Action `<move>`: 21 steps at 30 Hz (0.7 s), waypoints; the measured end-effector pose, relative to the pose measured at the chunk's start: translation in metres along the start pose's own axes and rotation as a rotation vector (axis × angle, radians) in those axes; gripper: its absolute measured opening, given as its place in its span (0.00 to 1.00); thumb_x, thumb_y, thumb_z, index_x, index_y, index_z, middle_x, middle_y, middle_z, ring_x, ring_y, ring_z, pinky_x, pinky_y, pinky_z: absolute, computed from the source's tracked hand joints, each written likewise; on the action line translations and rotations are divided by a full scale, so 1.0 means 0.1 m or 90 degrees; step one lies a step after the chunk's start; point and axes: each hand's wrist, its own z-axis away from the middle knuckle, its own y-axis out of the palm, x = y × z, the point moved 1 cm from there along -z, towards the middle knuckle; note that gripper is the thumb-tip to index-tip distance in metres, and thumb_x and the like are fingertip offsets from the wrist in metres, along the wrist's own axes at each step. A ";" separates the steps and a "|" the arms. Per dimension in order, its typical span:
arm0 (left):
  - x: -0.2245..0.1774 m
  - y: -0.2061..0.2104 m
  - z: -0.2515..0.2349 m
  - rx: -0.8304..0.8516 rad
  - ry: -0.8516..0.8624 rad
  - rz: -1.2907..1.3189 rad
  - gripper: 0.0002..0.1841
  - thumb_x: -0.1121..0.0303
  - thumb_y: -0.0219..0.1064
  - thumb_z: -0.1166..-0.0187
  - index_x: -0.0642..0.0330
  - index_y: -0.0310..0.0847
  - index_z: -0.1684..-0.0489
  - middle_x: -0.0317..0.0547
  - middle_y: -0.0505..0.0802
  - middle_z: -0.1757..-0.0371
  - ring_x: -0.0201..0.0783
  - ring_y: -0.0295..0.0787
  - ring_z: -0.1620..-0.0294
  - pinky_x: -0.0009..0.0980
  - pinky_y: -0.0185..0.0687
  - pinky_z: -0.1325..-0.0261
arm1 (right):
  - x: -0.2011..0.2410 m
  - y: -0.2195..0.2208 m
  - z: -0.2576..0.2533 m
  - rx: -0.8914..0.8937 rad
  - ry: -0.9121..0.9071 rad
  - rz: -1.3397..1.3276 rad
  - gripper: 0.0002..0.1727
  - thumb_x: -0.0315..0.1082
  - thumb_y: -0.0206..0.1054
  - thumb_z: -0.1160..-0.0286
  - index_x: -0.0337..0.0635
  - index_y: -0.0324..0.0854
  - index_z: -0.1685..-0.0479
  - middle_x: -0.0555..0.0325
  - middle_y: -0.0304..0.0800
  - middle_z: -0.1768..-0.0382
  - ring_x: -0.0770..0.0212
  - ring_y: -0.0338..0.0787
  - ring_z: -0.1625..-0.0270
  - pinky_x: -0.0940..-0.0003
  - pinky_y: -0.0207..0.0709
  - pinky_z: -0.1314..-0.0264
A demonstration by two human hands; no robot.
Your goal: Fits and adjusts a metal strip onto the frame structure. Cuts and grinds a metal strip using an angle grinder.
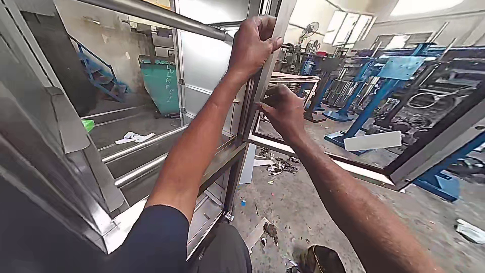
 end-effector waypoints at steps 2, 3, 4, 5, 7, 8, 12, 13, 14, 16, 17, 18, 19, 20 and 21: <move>0.08 -0.01 -0.09 -0.005 0.000 0.019 0.13 0.74 0.77 0.30 0.64 0.89 0.48 0.43 0.97 0.59 0.32 0.95 0.60 0.32 0.93 0.52 | 0.00 0.10 -0.08 -0.029 -0.001 0.029 0.22 0.46 0.82 0.36 0.47 0.84 0.47 0.61 0.97 0.59 0.63 0.97 0.58 0.54 0.91 0.51; 0.13 -0.01 -0.12 -0.011 -0.004 0.027 0.13 0.74 0.78 0.30 0.64 0.90 0.49 0.43 0.97 0.59 0.32 0.95 0.59 0.32 0.93 0.51 | -0.01 0.14 -0.10 -0.043 0.008 0.031 0.23 0.46 0.81 0.37 0.46 0.84 0.46 0.59 0.96 0.58 0.61 0.96 0.57 0.53 0.90 0.51; 0.17 0.00 -0.15 -0.018 -0.006 0.029 0.13 0.74 0.78 0.30 0.64 0.90 0.49 0.43 0.97 0.58 0.32 0.95 0.58 0.32 0.93 0.50 | -0.03 0.17 -0.11 -0.053 0.016 0.033 0.24 0.48 0.81 0.37 0.46 0.84 0.45 0.58 0.96 0.57 0.60 0.96 0.56 0.51 0.89 0.50; 0.22 0.00 -0.17 -0.026 -0.006 0.026 0.13 0.73 0.78 0.30 0.64 0.90 0.50 0.43 0.96 0.58 0.32 0.95 0.57 0.32 0.93 0.48 | -0.05 0.21 -0.12 -0.060 0.020 0.034 0.25 0.50 0.80 0.36 0.46 0.83 0.44 0.58 0.95 0.56 0.60 0.95 0.56 0.52 0.89 0.51; 0.34 0.03 -0.20 -0.034 -0.001 0.024 0.12 0.72 0.78 0.30 0.64 0.90 0.52 0.43 0.97 0.58 0.32 0.95 0.56 0.33 0.93 0.46 | -0.08 0.26 -0.13 -0.080 0.011 0.023 0.29 0.54 0.80 0.36 0.44 0.82 0.42 0.57 0.94 0.55 0.61 0.95 0.55 0.54 0.90 0.51; 0.39 0.04 -0.21 -0.036 -0.001 0.027 0.12 0.72 0.78 0.31 0.64 0.90 0.52 0.43 0.97 0.58 0.32 0.95 0.56 0.33 0.93 0.47 | -0.09 0.29 -0.14 -0.093 -0.001 0.020 0.29 0.53 0.82 0.37 0.43 0.83 0.43 0.57 0.94 0.55 0.61 0.94 0.55 0.55 0.89 0.50; 0.50 0.07 -0.21 -0.038 -0.023 0.014 0.14 0.71 0.79 0.30 0.64 0.90 0.49 0.43 0.97 0.56 0.32 0.96 0.54 0.32 0.93 0.44 | -0.12 0.37 -0.15 -0.115 -0.029 0.041 0.27 0.48 0.84 0.38 0.42 0.82 0.46 0.57 0.94 0.59 0.61 0.95 0.60 0.57 0.90 0.55; 0.50 0.08 -0.21 -0.042 -0.025 0.015 0.15 0.71 0.79 0.31 0.65 0.90 0.48 0.44 0.97 0.55 0.32 0.96 0.53 0.32 0.93 0.44 | -0.13 0.38 -0.14 -0.125 -0.038 0.050 0.27 0.48 0.84 0.38 0.42 0.83 0.46 0.57 0.94 0.59 0.62 0.95 0.61 0.58 0.90 0.56; 0.51 0.08 -0.20 -0.045 -0.028 0.011 0.15 0.71 0.79 0.31 0.65 0.90 0.47 0.44 0.97 0.55 0.32 0.95 0.53 0.32 0.93 0.44 | -0.14 0.39 -0.13 -0.135 -0.046 0.057 0.26 0.47 0.84 0.38 0.42 0.83 0.46 0.57 0.95 0.59 0.62 0.94 0.61 0.59 0.89 0.56; 0.52 0.08 -0.19 -0.061 -0.031 0.009 0.16 0.71 0.80 0.32 0.65 0.89 0.47 0.45 0.97 0.55 0.32 0.96 0.54 0.32 0.93 0.45 | -0.16 0.43 -0.11 -0.146 -0.065 0.068 0.26 0.48 0.82 0.37 0.42 0.84 0.46 0.57 0.94 0.58 0.62 0.94 0.60 0.61 0.89 0.56; 0.53 0.07 -0.18 -0.066 -0.030 0.008 0.15 0.71 0.80 0.32 0.65 0.89 0.48 0.45 0.97 0.55 0.33 0.96 0.53 0.32 0.94 0.44 | -0.16 0.44 -0.10 -0.153 -0.074 0.073 0.25 0.49 0.82 0.36 0.42 0.85 0.45 0.56 0.94 0.56 0.62 0.93 0.60 0.62 0.89 0.57; 0.53 0.07 -0.18 -0.073 -0.029 -0.003 0.15 0.71 0.80 0.32 0.65 0.90 0.49 0.45 0.97 0.55 0.32 0.96 0.53 0.31 0.94 0.44 | -0.16 0.45 -0.09 -0.160 -0.084 0.075 0.25 0.48 0.82 0.35 0.42 0.86 0.45 0.55 0.93 0.55 0.63 0.93 0.61 0.63 0.89 0.58; 0.54 0.06 -0.18 -0.081 -0.029 -0.019 0.14 0.70 0.80 0.32 0.64 0.90 0.51 0.44 0.97 0.56 0.31 0.95 0.54 0.31 0.93 0.45 | -0.16 0.46 -0.09 -0.164 -0.089 0.080 0.25 0.48 0.82 0.35 0.42 0.87 0.44 0.54 0.92 0.54 0.63 0.92 0.63 0.65 0.89 0.60; 0.53 0.06 -0.17 -0.089 -0.032 -0.034 0.14 0.69 0.80 0.32 0.64 0.90 0.51 0.43 0.97 0.56 0.31 0.95 0.54 0.30 0.93 0.45 | -0.15 0.46 -0.08 -0.168 -0.088 0.084 0.25 0.48 0.82 0.35 0.42 0.88 0.42 0.53 0.91 0.53 0.63 0.91 0.64 0.66 0.88 0.61; 0.52 0.05 -0.15 -0.095 -0.036 -0.044 0.15 0.69 0.81 0.33 0.63 0.90 0.51 0.43 0.97 0.57 0.30 0.95 0.55 0.30 0.92 0.45 | -0.15 0.47 -0.08 -0.175 -0.088 0.090 0.27 0.48 0.82 0.36 0.42 0.88 0.40 0.52 0.92 0.52 0.62 0.91 0.63 0.65 0.88 0.59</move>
